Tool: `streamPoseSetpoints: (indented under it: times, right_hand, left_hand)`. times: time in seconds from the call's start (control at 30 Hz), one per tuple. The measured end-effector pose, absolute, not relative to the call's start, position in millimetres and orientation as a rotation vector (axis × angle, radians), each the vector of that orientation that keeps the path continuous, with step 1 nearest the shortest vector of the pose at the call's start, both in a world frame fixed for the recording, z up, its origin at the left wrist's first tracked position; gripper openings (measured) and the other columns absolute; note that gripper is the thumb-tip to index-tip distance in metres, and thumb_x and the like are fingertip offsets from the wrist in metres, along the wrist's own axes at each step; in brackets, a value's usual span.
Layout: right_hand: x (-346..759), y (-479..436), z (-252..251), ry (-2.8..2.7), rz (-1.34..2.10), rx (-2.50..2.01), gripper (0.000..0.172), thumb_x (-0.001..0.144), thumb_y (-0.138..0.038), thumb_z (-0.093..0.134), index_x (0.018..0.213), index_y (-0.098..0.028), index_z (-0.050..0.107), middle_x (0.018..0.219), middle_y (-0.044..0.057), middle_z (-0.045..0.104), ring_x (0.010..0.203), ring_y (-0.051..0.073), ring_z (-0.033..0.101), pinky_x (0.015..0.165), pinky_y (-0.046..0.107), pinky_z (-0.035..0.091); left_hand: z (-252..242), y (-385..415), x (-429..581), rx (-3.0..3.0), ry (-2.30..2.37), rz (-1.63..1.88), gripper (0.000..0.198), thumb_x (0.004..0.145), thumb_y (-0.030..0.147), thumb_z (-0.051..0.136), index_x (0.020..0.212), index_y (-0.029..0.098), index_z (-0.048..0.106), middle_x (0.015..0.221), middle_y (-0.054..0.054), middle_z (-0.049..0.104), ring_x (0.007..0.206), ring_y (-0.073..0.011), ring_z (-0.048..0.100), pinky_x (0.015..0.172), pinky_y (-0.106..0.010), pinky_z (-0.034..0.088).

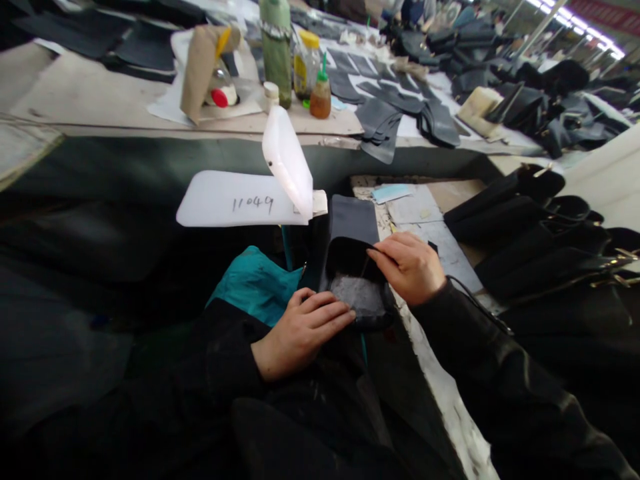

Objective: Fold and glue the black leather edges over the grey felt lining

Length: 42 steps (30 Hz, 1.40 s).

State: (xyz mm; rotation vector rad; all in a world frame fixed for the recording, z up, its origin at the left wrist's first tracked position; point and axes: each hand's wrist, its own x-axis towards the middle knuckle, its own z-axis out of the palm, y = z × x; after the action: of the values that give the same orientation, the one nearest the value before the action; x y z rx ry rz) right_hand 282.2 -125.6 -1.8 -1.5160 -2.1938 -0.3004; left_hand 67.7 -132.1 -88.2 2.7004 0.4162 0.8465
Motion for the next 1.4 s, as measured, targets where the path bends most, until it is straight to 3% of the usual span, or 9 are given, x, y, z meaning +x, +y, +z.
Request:
streamPoseSetpoints:
  times: [0.2,0.43,0.6,0.77,0.93,1.07,1.2,1.4]
  right_hand:
    - [297.8,-100.6,11.7,-2.020,-0.473,-1.566,0.015,0.078,-0.025,0.057,0.067,-0.016,0.061,0.062,0.002,0.056,0.060,0.014,0.053,0.058,0.025,0.041]
    - [327.4,-71.9,51.6,-1.880,-0.712,-1.705,0.029,0.082,-0.034,0.052,0.075,-0.009,0.066,0.068,0.008,0.059,0.068,0.016,0.055,0.061,0.027,0.040]
    - [320.1,-78.9,68.5,-1.826,-0.858,-1.643,0.029,0.085,-0.035,0.046,0.083,-0.014,0.064,0.074,0.008,0.059,0.079,0.019,0.056,0.068,0.031,0.043]
    - [274.1,-131.5,45.2,-1.989,-0.534,-1.517,0.015,0.081,-0.018,0.054,0.094,-0.017,0.062,0.085,0.008,0.059,0.079,0.019,0.054,0.073,0.033,0.045]
    - [257.4,-177.7,-6.3,-2.160,-0.154,-1.430,0.024,0.079,-0.009,0.052,0.100,-0.018,0.060,0.085,0.006,0.059,0.076,0.017,0.054,0.068,0.031,0.045]
    - [259.3,-188.8,-28.6,-2.194,-0.132,-1.381,0.028,0.080,-0.006,0.048,0.104,-0.018,0.059,0.082,0.006,0.059,0.073,0.016,0.054,0.065,0.030,0.046]
    - [263.2,-191.8,-34.9,-2.237,-0.186,-1.322,0.033,0.079,-0.004,0.049,0.108,-0.018,0.056,0.081,0.006,0.059,0.074,0.016,0.053,0.066,0.030,0.046]
    - [272.9,-194.5,-40.2,-2.353,-0.167,-1.282,0.033,0.082,-0.008,0.046,0.111,-0.020,0.056,0.086,0.005,0.060,0.080,0.016,0.054,0.072,0.030,0.048]
  left_hand:
    - [-88.5,-135.8,65.2,2.718,0.399,0.842,0.031,0.088,0.019,0.037,0.117,0.021,0.047,0.118,0.000,0.056,0.108,-0.0170,0.042,0.086,-0.038,0.025]
    - [-87.9,-139.0,68.8,2.703,0.362,0.782,0.034,0.086,0.018,0.039,0.119,0.022,0.045,0.118,0.000,0.055,0.110,-0.0167,0.042,0.090,-0.039,0.024]
    - [-85.1,-138.2,69.9,2.700,0.356,0.777,0.033,0.087,0.018,0.038,0.119,0.023,0.045,0.119,0.001,0.055,0.110,-0.0163,0.041,0.090,-0.039,0.023]
    - [-87.5,-128.4,69.2,2.676,0.386,0.794,0.035,0.088,0.019,0.037,0.123,0.024,0.042,0.122,0.001,0.054,0.111,-0.0165,0.041,0.088,-0.037,0.024]
    - [-95.6,-118.5,69.2,2.586,0.368,0.909,0.039,0.086,0.013,0.037,0.125,0.021,0.039,0.119,-0.002,0.056,0.114,-0.0145,0.041,0.091,-0.034,0.027]
    - [-101.3,-113.6,67.4,2.436,0.320,1.026,0.030,0.083,0.011,0.042,0.112,0.016,0.048,0.110,-0.006,0.059,0.110,-0.0147,0.046,0.094,-0.033,0.034]
    - [-108.9,-110.9,63.0,2.202,0.351,1.170,0.023,0.080,0.012,0.050,0.102,0.016,0.049,0.114,-0.010,0.051,0.109,-0.0157,0.046,0.091,-0.032,0.042]
    - [-117.4,-108.7,60.0,1.944,0.489,1.182,0.047,0.072,0.026,0.063,0.115,0.020,0.042,0.108,-0.008,0.044,0.096,-0.0164,0.052,0.079,-0.032,0.051]
